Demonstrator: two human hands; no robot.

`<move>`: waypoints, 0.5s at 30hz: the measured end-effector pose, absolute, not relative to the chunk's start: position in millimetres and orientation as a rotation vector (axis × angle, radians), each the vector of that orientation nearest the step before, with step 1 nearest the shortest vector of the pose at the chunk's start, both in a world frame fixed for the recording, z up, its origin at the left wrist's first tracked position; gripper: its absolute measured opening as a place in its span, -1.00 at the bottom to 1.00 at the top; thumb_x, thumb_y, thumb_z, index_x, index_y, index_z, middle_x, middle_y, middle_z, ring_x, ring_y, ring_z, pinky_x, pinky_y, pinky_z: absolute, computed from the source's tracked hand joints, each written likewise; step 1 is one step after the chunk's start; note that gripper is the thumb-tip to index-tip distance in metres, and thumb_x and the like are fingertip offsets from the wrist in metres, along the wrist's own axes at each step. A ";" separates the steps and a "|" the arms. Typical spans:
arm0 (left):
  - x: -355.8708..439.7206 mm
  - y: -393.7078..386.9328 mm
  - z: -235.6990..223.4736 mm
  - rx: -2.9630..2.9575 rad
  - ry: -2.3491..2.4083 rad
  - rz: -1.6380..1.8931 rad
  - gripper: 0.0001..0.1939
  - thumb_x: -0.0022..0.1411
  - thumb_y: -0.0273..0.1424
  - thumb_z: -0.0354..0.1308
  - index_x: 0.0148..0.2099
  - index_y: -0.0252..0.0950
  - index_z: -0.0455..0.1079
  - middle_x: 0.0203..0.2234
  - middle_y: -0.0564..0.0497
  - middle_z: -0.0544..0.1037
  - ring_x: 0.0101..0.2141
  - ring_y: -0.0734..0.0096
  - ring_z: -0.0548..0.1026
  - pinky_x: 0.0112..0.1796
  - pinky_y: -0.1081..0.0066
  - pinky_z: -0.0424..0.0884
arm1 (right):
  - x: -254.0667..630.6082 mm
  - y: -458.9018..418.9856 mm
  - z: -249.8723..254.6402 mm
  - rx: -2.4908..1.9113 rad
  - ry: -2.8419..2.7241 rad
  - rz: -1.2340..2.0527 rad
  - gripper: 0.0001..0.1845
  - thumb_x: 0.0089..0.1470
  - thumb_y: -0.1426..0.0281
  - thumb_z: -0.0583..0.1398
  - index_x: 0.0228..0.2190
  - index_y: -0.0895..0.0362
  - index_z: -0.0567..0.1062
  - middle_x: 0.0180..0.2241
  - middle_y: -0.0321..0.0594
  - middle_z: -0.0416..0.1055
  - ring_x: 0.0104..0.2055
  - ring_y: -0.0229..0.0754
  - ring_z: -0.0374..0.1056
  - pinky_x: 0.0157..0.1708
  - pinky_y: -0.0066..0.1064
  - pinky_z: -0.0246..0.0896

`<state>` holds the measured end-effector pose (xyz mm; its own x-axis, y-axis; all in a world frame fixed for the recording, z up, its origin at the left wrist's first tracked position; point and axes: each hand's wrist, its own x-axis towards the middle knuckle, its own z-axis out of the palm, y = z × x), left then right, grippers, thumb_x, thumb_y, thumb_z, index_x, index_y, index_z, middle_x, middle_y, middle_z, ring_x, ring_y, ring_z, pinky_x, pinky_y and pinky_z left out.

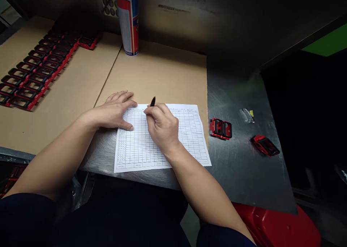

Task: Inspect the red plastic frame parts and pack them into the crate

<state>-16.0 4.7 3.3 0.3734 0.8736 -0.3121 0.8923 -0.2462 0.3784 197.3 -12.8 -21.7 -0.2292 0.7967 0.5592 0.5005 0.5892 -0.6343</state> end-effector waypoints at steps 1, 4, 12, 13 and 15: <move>-16.0 4.6 3.3 2.146 1.525 -0.055 -0.05 -0.05 0.04 0.37 0.33 -0.21 0.24 0.46 -0.23 -0.07 0.46 -0.15 -0.22 0.38 -0.09 -0.21 | 197.5 -12.6 -21.6 -1.019 -1.879 0.403 -0.79 0.21 0.54 0.19 -0.34 0.03 0.57 -0.22 -0.25 0.56 -0.21 -0.15 0.55 -0.33 -0.29 0.55; -15.8 4.5 3.4 2.142 1.535 -0.065 -0.02 -0.06 0.05 0.37 0.34 -0.22 0.23 0.47 -0.27 -0.09 0.46 -0.14 -0.22 0.38 -0.09 -0.21 | 198.9 -10.5 -21.5 -0.946 -1.756 0.349 -0.82 0.20 0.53 0.22 -0.30 0.01 0.59 -0.16 -0.23 0.57 -0.14 -0.11 0.55 -0.28 -0.24 0.57; -16.9 4.5 2.3 2.144 1.541 -0.052 -0.04 -0.06 0.04 0.37 0.33 -0.22 0.24 0.47 -0.27 -0.08 0.45 -0.19 -0.21 0.38 -0.11 -0.21 | 197.6 -4.6 -26.3 -1.004 -1.570 0.502 -0.91 0.23 0.40 0.26 -0.24 -0.02 0.59 -0.10 -0.24 0.56 -0.09 -0.12 0.53 -0.32 -0.25 0.58; -17.1 4.3 2.0 2.146 1.542 -0.051 -0.04 -0.06 0.04 0.36 0.33 -0.22 0.24 0.47 -0.26 -0.09 0.45 -0.19 -0.20 0.38 -0.11 -0.21 | 197.4 -4.3 -27.0 -1.007 -1.560 0.534 -0.91 0.23 0.41 0.26 -0.26 -0.01 0.59 -0.11 -0.23 0.55 -0.08 -0.12 0.53 -0.33 -0.27 0.57; -17.4 4.2 1.2 2.156 1.538 -0.040 -0.05 -0.06 0.04 0.36 0.33 -0.20 0.25 0.47 -0.25 -0.08 0.45 -0.18 -0.20 0.38 -0.10 -0.20 | 197.4 -3.7 -28.0 -1.015 -1.558 0.578 -0.91 0.21 0.43 0.25 -0.30 0.03 0.59 -0.15 -0.21 0.53 -0.06 -0.12 0.52 -0.37 -0.32 0.56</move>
